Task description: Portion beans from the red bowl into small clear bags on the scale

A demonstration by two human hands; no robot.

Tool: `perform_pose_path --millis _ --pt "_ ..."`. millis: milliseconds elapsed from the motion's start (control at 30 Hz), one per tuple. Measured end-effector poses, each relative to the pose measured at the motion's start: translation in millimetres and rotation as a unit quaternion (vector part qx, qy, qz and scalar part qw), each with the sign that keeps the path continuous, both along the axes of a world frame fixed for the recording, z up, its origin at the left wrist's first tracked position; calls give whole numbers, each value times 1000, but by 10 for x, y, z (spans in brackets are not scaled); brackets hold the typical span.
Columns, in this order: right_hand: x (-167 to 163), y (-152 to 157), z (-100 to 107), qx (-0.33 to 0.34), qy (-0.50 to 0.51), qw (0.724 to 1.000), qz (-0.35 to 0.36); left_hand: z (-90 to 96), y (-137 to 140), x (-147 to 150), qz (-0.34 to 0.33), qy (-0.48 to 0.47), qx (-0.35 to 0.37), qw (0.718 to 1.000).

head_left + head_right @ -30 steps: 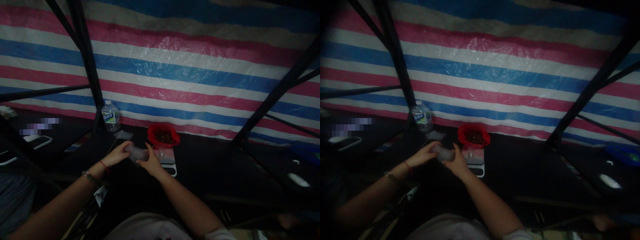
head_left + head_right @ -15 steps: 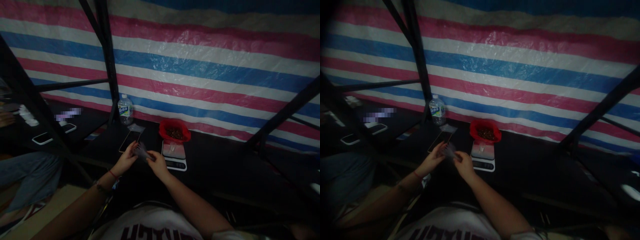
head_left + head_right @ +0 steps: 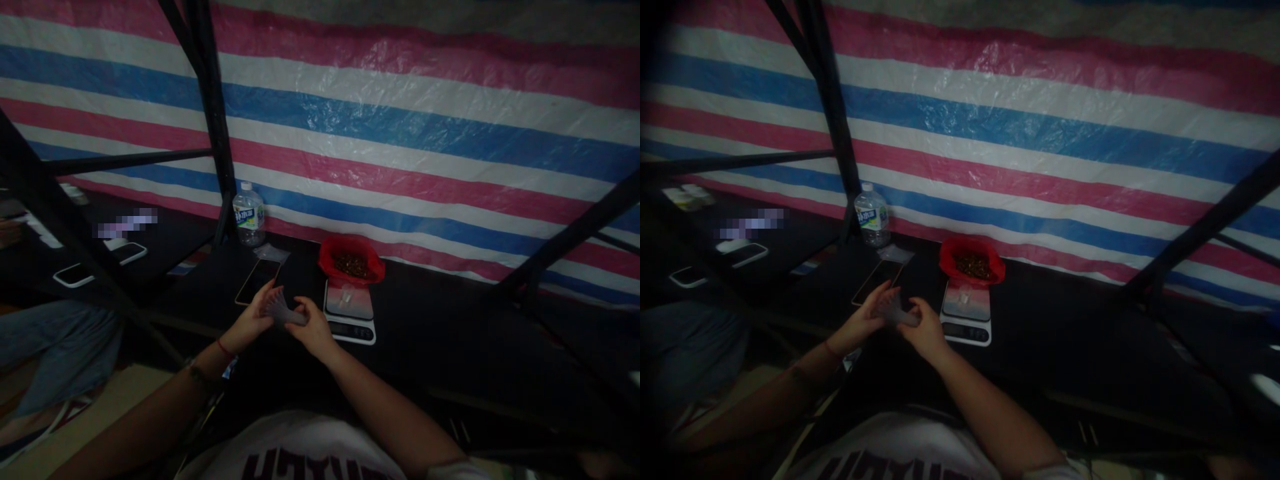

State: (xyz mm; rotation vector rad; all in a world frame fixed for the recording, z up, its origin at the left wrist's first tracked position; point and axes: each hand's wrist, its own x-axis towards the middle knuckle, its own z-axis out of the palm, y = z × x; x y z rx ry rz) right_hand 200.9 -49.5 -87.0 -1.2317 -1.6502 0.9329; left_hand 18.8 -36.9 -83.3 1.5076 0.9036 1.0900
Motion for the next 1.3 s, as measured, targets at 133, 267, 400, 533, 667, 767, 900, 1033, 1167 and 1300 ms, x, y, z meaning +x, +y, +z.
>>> perform_pose_path --millis 133,267,400,533,667,767,900,1033,1167,1300 --pt "-35 20 34 16 -46 999 15 -15 -2 41 -28 27 -10 999" --pt "-8 -1 99 35 -63 996 47 44 -10 62 -6 51 5 999" --pt "49 -28 114 49 -57 994 81 109 -5 5 -34 45 0 998" --pt "71 -29 113 55 -83 992 79 93 25 -78 -1 104 18 994" --pt "43 -9 114 50 -91 992 71 7 55 -113 16 160 48 986" --pt "18 10 107 47 -98 991 73 -22 61 -100 16 195 71 978" --pt "54 7 137 38 -95 992 73 25 48 -83 12 208 67 976" --pt "135 -17 230 46 -74 992 88 71 41 -64 -11 125 37 991" --pt "116 -13 220 51 -81 995 39 69 61 -41 25 156 76 985" --pt "27 -7 91 42 -135 990 22 72 60 -48 30 270 104 957"
